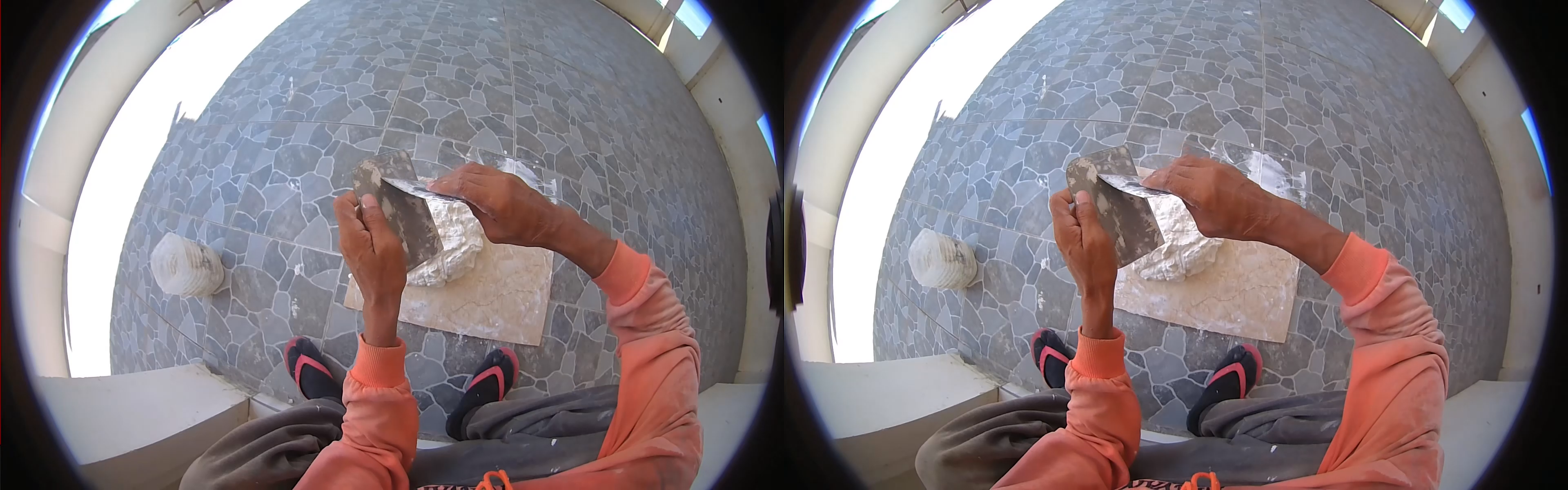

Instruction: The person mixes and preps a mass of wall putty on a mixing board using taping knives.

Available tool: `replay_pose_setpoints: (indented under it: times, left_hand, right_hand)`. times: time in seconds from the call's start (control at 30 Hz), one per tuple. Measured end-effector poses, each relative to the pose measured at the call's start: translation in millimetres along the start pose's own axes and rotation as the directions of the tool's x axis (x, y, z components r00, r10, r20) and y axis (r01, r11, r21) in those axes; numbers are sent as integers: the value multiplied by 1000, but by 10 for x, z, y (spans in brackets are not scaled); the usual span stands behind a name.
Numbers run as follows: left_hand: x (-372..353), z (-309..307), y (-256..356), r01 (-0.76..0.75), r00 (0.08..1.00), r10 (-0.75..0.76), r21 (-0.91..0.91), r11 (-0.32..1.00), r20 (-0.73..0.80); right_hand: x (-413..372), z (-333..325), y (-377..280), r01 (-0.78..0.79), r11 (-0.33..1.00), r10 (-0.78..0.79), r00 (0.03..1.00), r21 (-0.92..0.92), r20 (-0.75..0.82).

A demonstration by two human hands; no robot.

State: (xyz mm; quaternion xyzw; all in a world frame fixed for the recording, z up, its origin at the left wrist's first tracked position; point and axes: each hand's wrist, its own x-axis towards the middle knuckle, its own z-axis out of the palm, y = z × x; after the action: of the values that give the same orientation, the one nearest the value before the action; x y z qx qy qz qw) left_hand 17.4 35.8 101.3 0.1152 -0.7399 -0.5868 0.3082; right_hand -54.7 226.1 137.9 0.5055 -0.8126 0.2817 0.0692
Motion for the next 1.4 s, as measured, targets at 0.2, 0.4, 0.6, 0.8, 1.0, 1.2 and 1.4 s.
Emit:
replay_pose_setpoints:
  times: [0.2,0.4,0.6,0.8,1.0,1.2,1.4]
  left_hand:
    - [103,44,-101,6,998,-8,-31,999,-69]
    - [250,13,-125,44,997,-40,55,998,-65]
    - [259,95,-291,35,997,-20,205,978,-74]
    - [335,90,-446,60,993,-25,298,953,-119]
    - [287,-109,-709,351,928,-358,-78,933,-109]
    - [149,-109,-862,598,781,-618,-391,699,91]
    - [79,-44,-801,735,637,-685,-547,401,353]
  right_hand:
    - [-133,104,-4,79,997,-78,995,-17,57]
    - [-296,249,-26,103,994,-99,990,-40,99]
    - [-427,346,118,72,997,-75,981,26,179]
    - [-601,425,308,-13,1000,9,946,12,323]
    - [-455,98,168,-594,752,533,803,287,268]
    - [-309,168,6,-516,761,495,854,394,162]
    - [-199,348,-145,23,991,0,985,133,-174]
